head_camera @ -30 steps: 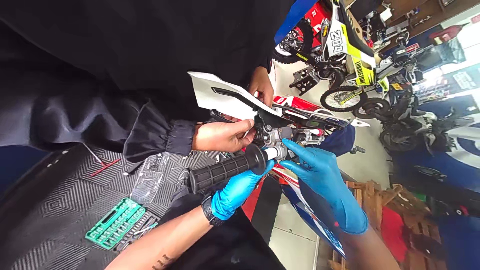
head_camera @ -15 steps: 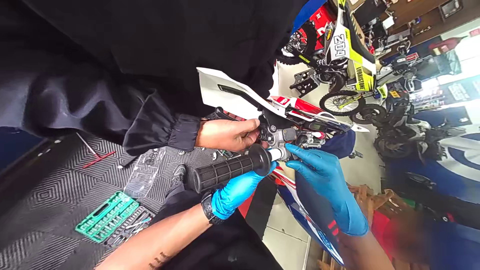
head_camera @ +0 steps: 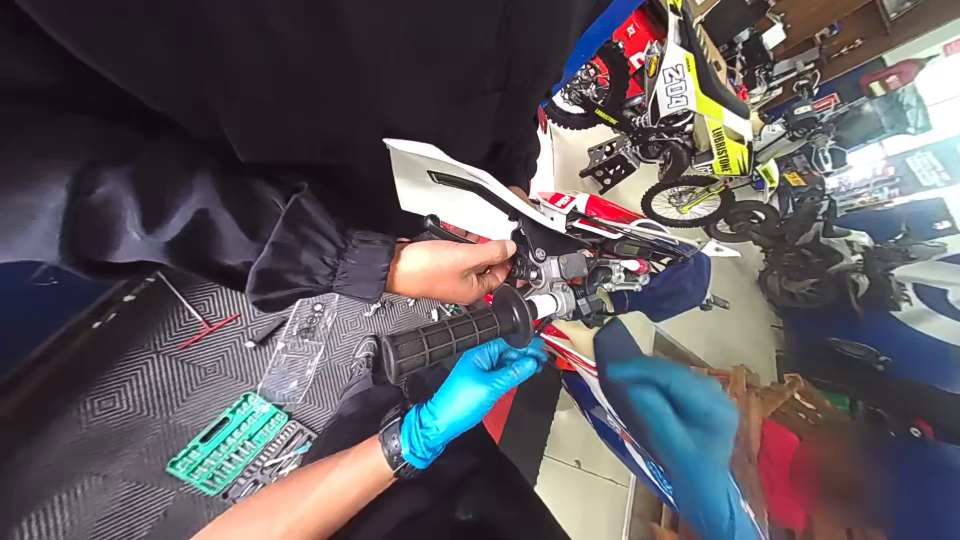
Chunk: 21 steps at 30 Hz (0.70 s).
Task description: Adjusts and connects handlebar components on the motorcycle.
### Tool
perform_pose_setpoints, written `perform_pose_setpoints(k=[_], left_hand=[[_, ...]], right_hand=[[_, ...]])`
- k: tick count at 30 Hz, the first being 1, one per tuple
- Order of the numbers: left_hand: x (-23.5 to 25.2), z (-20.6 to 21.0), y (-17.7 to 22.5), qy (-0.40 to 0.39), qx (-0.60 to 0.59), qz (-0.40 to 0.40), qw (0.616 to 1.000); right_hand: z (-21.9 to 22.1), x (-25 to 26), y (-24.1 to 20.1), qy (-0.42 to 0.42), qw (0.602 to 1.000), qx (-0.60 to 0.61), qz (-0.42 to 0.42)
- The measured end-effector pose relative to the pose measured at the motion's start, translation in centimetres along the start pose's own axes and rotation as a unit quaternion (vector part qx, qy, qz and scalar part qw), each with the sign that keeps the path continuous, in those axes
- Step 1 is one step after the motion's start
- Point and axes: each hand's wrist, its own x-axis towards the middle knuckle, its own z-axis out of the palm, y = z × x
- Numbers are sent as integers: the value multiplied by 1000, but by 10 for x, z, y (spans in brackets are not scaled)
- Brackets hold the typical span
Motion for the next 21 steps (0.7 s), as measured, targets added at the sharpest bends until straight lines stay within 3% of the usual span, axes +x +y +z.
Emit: perform_pose_setpoints(k=[3, 6, 8, 9, 11, 15, 18, 21], left_hand=[[-22, -26, -12, -43, 114, -78, 990], [-39, -41, -17, -51, 192, -125, 972], [-46, -46, -21, -58, 228, -129, 963], [-48, -46, -22, -61, 241, -131, 960], [-49, -44, -27, -59, 238, -144, 959], [-48, -28, -33, -42, 139, -161, 976], [-49, -5, -32, 8, 19, -150, 989], [-44, 18, -33, 93, -66, -103, 988]], right_hand=[[45, -64, 16, -94, 975, 103, 175], [80, -123, 56, -229, 871, 146, 409], [88, -145, 67, -259, 827, 190, 461], [90, -149, 65, -247, 826, 213, 459], [96, -147, 50, -163, 861, 259, 407], [115, -111, 21, 64, 948, 252, 182], [129, -88, 17, 124, 980, 147, 55], [140, -77, 27, 138, 987, 74, -32]])
